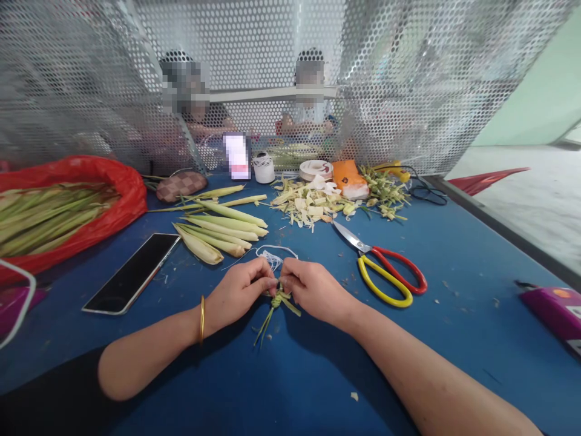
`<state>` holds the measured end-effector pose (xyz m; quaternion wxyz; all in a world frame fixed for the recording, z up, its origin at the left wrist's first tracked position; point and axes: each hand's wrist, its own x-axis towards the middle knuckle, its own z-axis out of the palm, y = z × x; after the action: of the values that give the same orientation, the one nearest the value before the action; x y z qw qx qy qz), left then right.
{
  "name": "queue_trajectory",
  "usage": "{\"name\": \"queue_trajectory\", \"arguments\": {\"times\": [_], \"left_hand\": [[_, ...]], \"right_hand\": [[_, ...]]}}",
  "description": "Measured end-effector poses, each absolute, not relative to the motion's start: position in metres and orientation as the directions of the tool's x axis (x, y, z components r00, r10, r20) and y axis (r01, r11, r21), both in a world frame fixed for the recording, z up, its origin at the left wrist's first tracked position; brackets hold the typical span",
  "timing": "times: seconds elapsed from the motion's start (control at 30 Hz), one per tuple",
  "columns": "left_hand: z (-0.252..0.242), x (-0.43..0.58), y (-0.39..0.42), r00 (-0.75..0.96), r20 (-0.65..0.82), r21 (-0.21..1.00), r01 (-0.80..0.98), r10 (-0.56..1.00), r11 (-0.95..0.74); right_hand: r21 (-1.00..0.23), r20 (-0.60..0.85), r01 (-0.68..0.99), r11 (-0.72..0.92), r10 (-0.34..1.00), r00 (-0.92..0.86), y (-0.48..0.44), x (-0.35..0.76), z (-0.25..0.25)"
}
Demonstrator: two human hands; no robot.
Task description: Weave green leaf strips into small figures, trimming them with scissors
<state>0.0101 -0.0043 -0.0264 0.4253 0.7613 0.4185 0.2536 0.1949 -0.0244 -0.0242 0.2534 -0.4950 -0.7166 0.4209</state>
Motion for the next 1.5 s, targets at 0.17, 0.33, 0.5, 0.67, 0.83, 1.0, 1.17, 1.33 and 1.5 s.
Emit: {"name": "queue_trajectory", "arguments": {"times": [0.17,0.33,0.5,0.67,0.83,1.0,1.17,1.33,1.5], "left_hand": [[-0.027,0.011,-0.002,0.493,-0.024,0.904,0.382,0.870,-0.191],[-0.029,0.014,0.004,0.440,-0.152,0.959,0.281,0.885,0.025],[-0.030,0.015,0.006,0.422,-0.167,0.955,0.296,0.891,0.039],[-0.030,0.014,0.003,0.420,-0.119,0.919,0.389,0.900,-0.060],[-0.028,0.015,0.001,0.421,-0.107,0.906,0.414,0.901,-0.085],[-0.028,0.015,0.002,0.401,-0.110,0.895,0.437,0.909,-0.085],[-0.030,0.014,0.002,0.395,-0.116,0.904,0.423,0.911,-0.068],[-0.031,0.015,0.003,0.385,-0.137,0.904,0.426,0.913,-0.044],[-0.029,0.016,0.002,0.394,-0.141,0.913,0.407,0.908,-0.034]], "right_hand": [[-0.927,-0.073,0.368,0.064,0.936,-0.345,-0.021,0.197,-0.028],[-0.984,-0.074,0.180,-0.017,0.946,-0.316,-0.017,0.198,-0.028],[-0.991,-0.129,0.070,-0.112,0.945,-0.300,-0.020,0.194,-0.023],[-0.989,-0.130,-0.025,-0.144,0.943,-0.306,-0.023,0.191,-0.021],[-0.986,-0.115,-0.082,-0.147,0.945,-0.305,-0.024,0.189,-0.021],[-0.991,-0.074,-0.090,-0.100,0.964,-0.255,-0.025,0.189,-0.020],[-0.994,-0.011,-0.102,-0.033,0.977,-0.213,-0.024,0.192,-0.019],[-0.998,-0.004,-0.059,-0.019,0.968,-0.250,-0.025,0.191,-0.018],[-0.999,0.044,-0.027,0.038,0.961,-0.274,-0.026,0.190,-0.015]]}}
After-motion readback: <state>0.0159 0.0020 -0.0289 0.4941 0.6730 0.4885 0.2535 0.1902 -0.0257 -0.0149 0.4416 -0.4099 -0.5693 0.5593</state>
